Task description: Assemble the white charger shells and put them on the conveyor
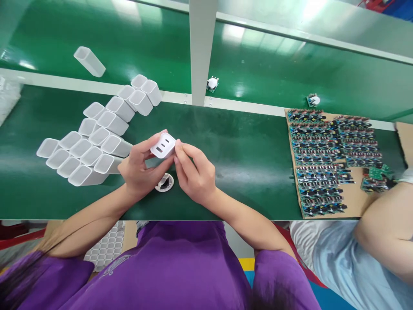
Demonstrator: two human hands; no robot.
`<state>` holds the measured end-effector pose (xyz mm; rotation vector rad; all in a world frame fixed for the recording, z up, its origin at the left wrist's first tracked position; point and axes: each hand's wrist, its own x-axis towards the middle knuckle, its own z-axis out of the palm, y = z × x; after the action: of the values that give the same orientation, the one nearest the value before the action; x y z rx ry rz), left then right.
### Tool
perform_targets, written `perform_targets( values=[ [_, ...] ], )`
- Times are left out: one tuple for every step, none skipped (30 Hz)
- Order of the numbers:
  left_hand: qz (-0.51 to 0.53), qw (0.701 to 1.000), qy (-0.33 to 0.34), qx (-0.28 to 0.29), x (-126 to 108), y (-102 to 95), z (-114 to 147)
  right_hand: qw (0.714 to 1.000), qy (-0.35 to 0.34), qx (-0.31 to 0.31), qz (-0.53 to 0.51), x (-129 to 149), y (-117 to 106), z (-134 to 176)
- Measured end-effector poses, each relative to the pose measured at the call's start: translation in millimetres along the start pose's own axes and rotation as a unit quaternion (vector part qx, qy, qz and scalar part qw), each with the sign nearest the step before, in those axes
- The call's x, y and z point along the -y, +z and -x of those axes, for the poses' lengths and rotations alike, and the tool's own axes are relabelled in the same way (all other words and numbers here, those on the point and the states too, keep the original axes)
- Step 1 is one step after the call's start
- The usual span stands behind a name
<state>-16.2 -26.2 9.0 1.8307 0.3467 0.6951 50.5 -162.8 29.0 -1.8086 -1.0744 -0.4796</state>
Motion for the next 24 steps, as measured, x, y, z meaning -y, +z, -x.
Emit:
perform_targets(
  values=[
    [0.012, 1.000, -0.012, 0.005, -2.4, -0.3, -1.2, 1.000, 0.016, 0.003, -0.022, -1.0, -0.8, -1.4],
    [0.028, 0.999, -0.023, 0.011, -5.3, -0.3, -2.6, 0.998, 0.038, 0.011, -0.048, -2.5, -2.0, -3.1],
    [0.049, 0.998, -0.036, 0.020, -8.5, -0.3, -4.3, 0.994, 0.070, 0.023, -0.078, -4.3, -3.4, -5.0],
    [0.074, 0.995, -0.051, 0.033, -11.6, -0.3, -6.1, 0.988, 0.107, 0.034, -0.109, -6.3, -5.0, -7.0],
    [0.100, 0.992, -0.065, 0.051, -14.3, -0.4, -7.9, 0.979, 0.143, 0.042, -0.139, -8.5, -6.6, -9.0],
    [0.124, 0.986, -0.080, 0.072, -16.4, -0.6, -9.7, 0.969, 0.176, 0.048, -0.167, -10.7, -8.1, -10.8],
    [0.145, 0.980, -0.094, 0.094, -17.8, -0.9, -11.4, 0.958, 0.205, 0.053, -0.194, -12.8, -9.3, -12.5],
    [0.164, 0.973, -0.110, 0.116, -18.7, -1.3, -12.8, 0.947, 0.228, 0.063, -0.218, -14.7, -10.3, -13.9],
    [0.182, 0.966, -0.126, 0.136, -19.1, -1.7, -14.0, 0.935, 0.247, 0.077, -0.240, -16.3, -11.0, -15.1],
    [0.200, 0.958, -0.140, 0.153, -19.2, -2.2, -14.8, 0.925, 0.262, 0.094, -0.260, -17.6, -11.5, -16.1],
    [0.214, 0.951, -0.152, 0.165, -19.1, -2.7, -15.3, 0.914, 0.273, 0.109, -0.279, -18.4, -11.7, -17.0],
    [0.224, 0.946, -0.161, 0.172, -18.9, -3.2, -15.6, 0.904, 0.282, 0.120, -0.298, -18.9, -11.8, -17.7],
    [0.227, 0.944, -0.166, 0.175, -18.8, -3.7, -15.7, 0.894, 0.289, 0.128, -0.317, -18.9, -11.8, -18.3],
    [0.224, 0.944, -0.168, 0.175, -18.7, -4.2, -15.6, 0.884, 0.298, 0.137, -0.334, -18.7, -11.7, -18.9],
    [0.217, 0.946, -0.168, 0.173, -18.7, -4.8, -15.4, 0.873, 0.307, 0.143, -0.349, -18.1, -11.6, -19.3],
    [0.206, 0.949, -0.167, 0.171, -18.7, -5.3, -15.3, 0.864, 0.317, 0.149, -0.362, -17.4, -11.5, -19.7],
    [0.194, 0.952, -0.165, 0.168, -18.6, -5.8, -15.2, 0.856, 0.327, 0.154, -0.370, -16.6, -11.4, -20.0],
    [0.182, 0.956, -0.161, 0.164, -18.4, -6.2, -15.2, 0.849, 0.336, 0.158, -0.376, -15.8, -11.3, -20.2],
    [0.170, 0.960, -0.156, 0.158, -18.0, -6.5, -15.3, 0.844, 0.343, 0.160, -0.381, -15.0, -11.2, -20.2],
    [0.158, 0.964, -0.149, 0.153, -17.4, -6.7, -15.4, 0.839, 0.349, 0.160, -0.385, -14.3, -11.1, -20.2],
    [0.147, 0.968, -0.141, 0.147, -16.8, -6.8, -15.5, 0.836, 0.354, 0.160, -0.389, -13.8, -11.0, -20.1],
    [0.138, 0.971, -0.134, 0.143, -16.1, -6.9, -15.7, 0.833, 0.358, 0.159, -0.392, -13.6, -10.8, -19.9],
    [0.132, 0.973, -0.128, 0.141, -15.4, -6.8, -15.7, 0.830, 0.361, 0.158, -0.395, -13.5, -10.6, -19.6],
    [0.128, 0.974, -0.126, 0.140, -14.8, -6.8, -15.8, 0.828, 0.362, 0.155, -0.400, -13.6, -10.4, -19.4]
  ],
)
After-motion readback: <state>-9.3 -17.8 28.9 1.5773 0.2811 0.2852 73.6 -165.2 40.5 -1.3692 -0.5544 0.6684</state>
